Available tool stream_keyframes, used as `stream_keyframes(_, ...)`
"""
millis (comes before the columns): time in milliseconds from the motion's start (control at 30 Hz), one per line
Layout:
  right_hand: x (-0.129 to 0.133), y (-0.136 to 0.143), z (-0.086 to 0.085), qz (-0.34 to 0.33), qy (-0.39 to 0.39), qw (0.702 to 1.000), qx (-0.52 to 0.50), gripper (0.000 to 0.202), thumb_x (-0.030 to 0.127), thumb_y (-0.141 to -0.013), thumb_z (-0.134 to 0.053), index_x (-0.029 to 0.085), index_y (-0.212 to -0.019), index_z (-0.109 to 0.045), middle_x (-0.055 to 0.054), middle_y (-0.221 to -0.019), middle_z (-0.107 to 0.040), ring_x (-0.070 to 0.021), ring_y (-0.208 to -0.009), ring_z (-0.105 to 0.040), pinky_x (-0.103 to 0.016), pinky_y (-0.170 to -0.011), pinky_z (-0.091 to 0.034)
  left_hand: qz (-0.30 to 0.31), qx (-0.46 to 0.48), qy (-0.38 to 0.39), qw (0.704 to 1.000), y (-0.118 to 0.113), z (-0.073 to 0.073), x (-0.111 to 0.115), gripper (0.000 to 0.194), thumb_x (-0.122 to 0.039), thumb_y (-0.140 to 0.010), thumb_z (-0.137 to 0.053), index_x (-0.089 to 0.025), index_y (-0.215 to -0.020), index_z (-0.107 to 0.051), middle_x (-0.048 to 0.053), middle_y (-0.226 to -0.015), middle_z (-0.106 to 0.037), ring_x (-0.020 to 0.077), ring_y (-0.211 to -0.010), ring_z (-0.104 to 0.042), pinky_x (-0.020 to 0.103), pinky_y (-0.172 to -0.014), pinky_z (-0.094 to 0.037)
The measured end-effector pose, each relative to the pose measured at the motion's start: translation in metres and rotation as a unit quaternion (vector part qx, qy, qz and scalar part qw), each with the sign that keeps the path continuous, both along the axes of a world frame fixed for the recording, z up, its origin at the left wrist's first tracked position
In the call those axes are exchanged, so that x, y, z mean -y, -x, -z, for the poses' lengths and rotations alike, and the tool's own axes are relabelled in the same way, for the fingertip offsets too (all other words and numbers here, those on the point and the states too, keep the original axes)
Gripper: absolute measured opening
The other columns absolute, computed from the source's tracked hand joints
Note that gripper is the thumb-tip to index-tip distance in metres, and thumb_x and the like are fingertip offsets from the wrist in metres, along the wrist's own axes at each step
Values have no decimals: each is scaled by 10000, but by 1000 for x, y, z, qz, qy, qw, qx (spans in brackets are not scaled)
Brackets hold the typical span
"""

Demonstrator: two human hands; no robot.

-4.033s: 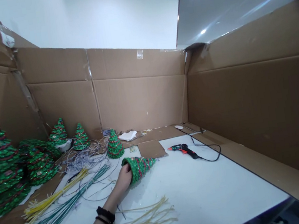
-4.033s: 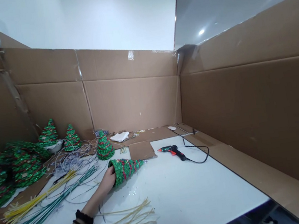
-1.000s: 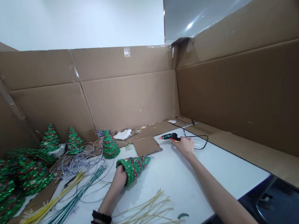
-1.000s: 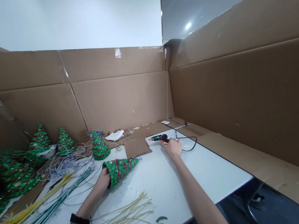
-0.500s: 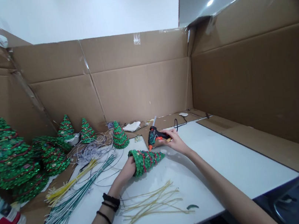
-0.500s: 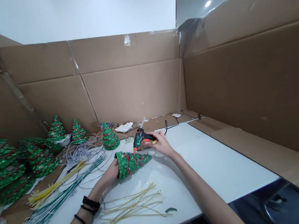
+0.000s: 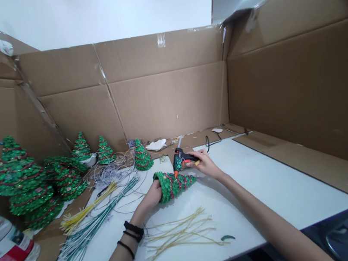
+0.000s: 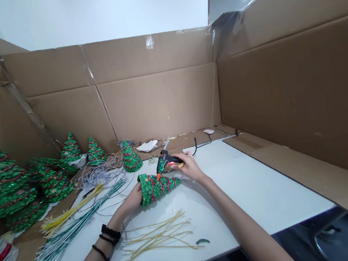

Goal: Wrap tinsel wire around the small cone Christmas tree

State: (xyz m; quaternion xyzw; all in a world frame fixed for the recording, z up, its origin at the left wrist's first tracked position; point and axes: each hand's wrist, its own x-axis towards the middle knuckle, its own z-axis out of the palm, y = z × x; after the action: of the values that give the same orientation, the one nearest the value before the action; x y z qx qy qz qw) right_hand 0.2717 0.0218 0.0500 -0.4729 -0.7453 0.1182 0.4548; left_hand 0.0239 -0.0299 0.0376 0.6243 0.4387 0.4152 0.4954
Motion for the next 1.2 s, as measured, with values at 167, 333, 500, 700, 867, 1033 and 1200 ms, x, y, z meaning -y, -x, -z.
stream_keyframes(167,-1,-1,2,-10,-11,1000,-3,428,460,-732,-617,228,-1091,-643,-64,-969,-613,-245,-933,-434,-397,-870,-403,3,6,7,1000,-3,-3,2,308,-285,-674,-592,-118,-927,-650,95,-901,-684,197,-781,-599,301,-724,-475)
stream_keyframes(333,-1,-1,2,-7,-22,1000,-4,416,436,-738,-614,209,-1084,-650,-79,-953,-610,-250,-924,-437,-393,-862,-405,7,0,4,1000,-4,-6,3,328,-289,-674,-589,-113,-944,-648,104,-926,-680,201,-787,-597,298,-712,-469)
stream_keyframes(500,-4,-2,4,-3,-40,999,-9,371,364,-748,-605,206,-1081,-648,-78,-946,-620,-249,-918,-440,-392,-848,-412,5,-7,11,1000,-4,-6,3,329,-295,-670,-581,-103,-929,-645,106,-909,-675,211,-811,-590,307,-726,-459)
stream_keyframes(700,-7,-3,7,-4,-72,997,-5,331,282,-767,-566,221,-1081,-647,-69,-964,-638,-249,-903,-439,-406,-847,-403,3,-4,21,1000,-4,-6,4,357,-287,-670,-596,-110,-979,-632,95,-913,-675,216,-856,-579,308,-740,-457)
stream_keyframes(867,-6,-2,5,1,-81,997,4,320,322,-779,-565,237,-1076,-649,-63,-993,-648,-256,-913,-439,-422,-853,-388,4,-1,13,1000,-5,-8,5,334,-276,-677,-598,-112,-964,-641,90,-895,-678,207,-834,-579,311,-753,-456)
stream_keyframes(1033,-4,-1,3,6,-89,996,4,320,317,-795,-547,223,-1085,-644,-67,-979,-654,-256,-910,-436,-420,-857,-381,3,-12,16,1000,-5,-9,6,309,-286,-674,-597,-111,-925,-643,92,-887,-674,208,-825,-575,318,-756,-455)
stream_keyframes(1200,-2,-1,0,7,-100,995,9,318,312,-805,-537,217,-1089,-643,-70,-971,-657,-259,-899,-438,-418,-854,-378,-3,-19,19,1000,-5,-10,6,294,-301,-671,-597,-118,-898,-636,85,-864,-671,210,-835,-568,313,-748,-454)
